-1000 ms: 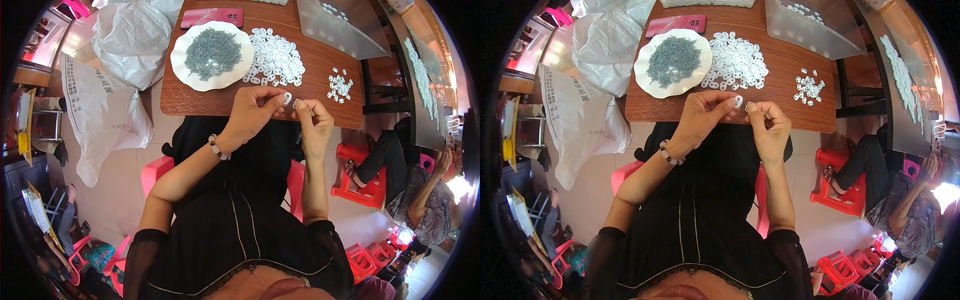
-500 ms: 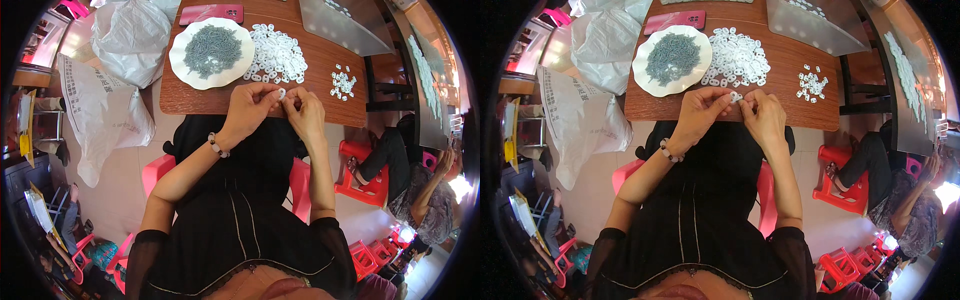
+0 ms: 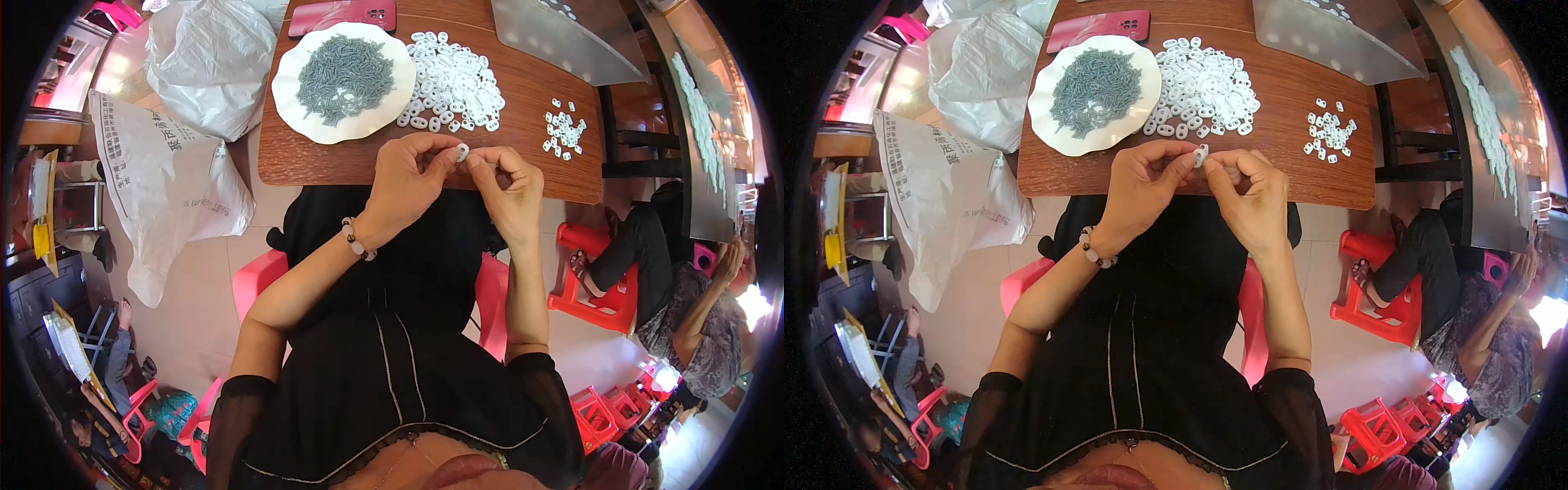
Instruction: Assembling small white plastic components by inserting tiny pins into them.
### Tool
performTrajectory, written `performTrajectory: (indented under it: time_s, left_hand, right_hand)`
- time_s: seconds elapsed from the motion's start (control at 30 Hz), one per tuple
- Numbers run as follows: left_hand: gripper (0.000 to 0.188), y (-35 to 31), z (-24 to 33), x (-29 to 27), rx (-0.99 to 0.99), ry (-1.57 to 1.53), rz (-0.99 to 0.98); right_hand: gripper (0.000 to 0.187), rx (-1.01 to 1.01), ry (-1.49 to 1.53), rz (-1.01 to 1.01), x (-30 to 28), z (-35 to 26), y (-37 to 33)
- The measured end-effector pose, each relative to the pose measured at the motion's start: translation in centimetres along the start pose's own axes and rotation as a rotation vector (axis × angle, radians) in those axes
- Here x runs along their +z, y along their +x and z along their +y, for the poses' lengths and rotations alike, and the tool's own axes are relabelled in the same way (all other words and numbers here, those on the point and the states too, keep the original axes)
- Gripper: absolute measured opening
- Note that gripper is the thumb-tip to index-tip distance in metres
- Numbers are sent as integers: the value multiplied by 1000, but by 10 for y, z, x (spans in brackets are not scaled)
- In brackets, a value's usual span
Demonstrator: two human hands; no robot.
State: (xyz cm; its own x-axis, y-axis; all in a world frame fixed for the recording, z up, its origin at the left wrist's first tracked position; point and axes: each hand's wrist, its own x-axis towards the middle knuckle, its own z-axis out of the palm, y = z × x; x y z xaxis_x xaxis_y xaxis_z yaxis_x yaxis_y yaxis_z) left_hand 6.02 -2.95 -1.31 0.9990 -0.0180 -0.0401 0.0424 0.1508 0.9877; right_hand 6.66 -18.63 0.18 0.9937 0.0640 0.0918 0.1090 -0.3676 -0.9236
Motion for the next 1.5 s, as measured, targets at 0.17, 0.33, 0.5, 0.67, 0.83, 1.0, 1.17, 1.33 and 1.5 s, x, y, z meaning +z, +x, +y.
performTrajectory:
  time_s: [0.17,0.33,0.5,0.67,0.83,1.0,1.17,1.33,1.5]
  left_hand:
    - [13,-2,-1,0,27,52,27]
    - [15,-1,-5,0,-16,20,8]
    - [16,-3,-2,1,-49,4,5]
    - [18,-5,-8,1,1,102,12]
    - [15,-6,-7,4,-7,69,47]
    - [16,-6,-7,4,-18,28,42]
    - [20,-5,-4,2,-61,71,19]
    - [20,-6,-12,4,-63,-8,7]
    - [19,-6,-14,1,-133,-206,-35]
  right_hand:
    - [6,-38,-112,-6,-1,-8,0]
    - [5,-112,-112,16,-1,-2,1]
    - [5,-90,-150,14,-2,-4,0]
    - [5,-179,-217,46,-1,-5,0]
    - [5,-340,-315,82,-2,-4,0]
    - [4,-162,-228,8,-6,-1,-1]
    - [10,-50,-90,2,-5,7,-3]
    - [11,-31,-3,-10,0,14,-3]
    - [9,-113,-29,9,0,16,-3]
